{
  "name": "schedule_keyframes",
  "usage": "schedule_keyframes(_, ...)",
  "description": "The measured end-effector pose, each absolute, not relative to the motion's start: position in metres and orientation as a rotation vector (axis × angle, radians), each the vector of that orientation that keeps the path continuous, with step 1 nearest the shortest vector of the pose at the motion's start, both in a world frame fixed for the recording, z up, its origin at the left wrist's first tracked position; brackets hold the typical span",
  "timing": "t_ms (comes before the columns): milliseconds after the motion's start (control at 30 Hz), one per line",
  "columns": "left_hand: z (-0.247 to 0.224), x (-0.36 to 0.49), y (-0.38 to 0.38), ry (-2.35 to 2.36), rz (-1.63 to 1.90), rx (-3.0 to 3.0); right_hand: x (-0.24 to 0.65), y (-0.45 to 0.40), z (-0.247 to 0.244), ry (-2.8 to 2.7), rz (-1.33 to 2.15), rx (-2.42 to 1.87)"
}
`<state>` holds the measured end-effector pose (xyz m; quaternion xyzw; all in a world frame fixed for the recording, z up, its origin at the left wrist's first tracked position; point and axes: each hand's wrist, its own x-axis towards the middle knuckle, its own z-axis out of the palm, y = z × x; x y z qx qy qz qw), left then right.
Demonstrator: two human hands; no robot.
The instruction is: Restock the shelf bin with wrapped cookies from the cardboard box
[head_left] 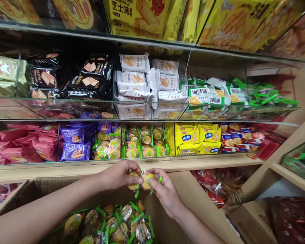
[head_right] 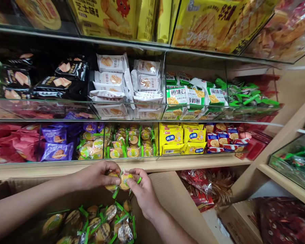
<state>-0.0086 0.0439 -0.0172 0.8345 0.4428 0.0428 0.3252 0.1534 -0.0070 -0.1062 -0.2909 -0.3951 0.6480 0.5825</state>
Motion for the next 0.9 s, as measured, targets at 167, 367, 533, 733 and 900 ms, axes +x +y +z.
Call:
schedule_keyframes(167,-0.012,-0.01,0.04,1.207,0.048,2.279,0.162,-0.007,-0.103,-1.25,1.267,-0.844)
schedule_keyframes(367,-0.008,-0.009,0.035,1.172,0.006,2.393,0.179,0.041,-0.047,-1.506,0.525,-1.017)
schedule_keyframes(533,-0.007,-0.01,0.027,1.092,-0.043,2.453,0.179,0.112,-0.02,-1.789,0.321,-1.278)
schedule_keyframes(733,-0.008,-0.014,0.018,0.997,-0.053,2.556,0.173,0.141,-0.028,-1.996,0.365,-1.421)
schedule_keyframes(900,-0.01,-0.017,0.019,0.962,-0.08,2.612,0.172,0.144,-0.024,-2.132,0.378,-1.531)
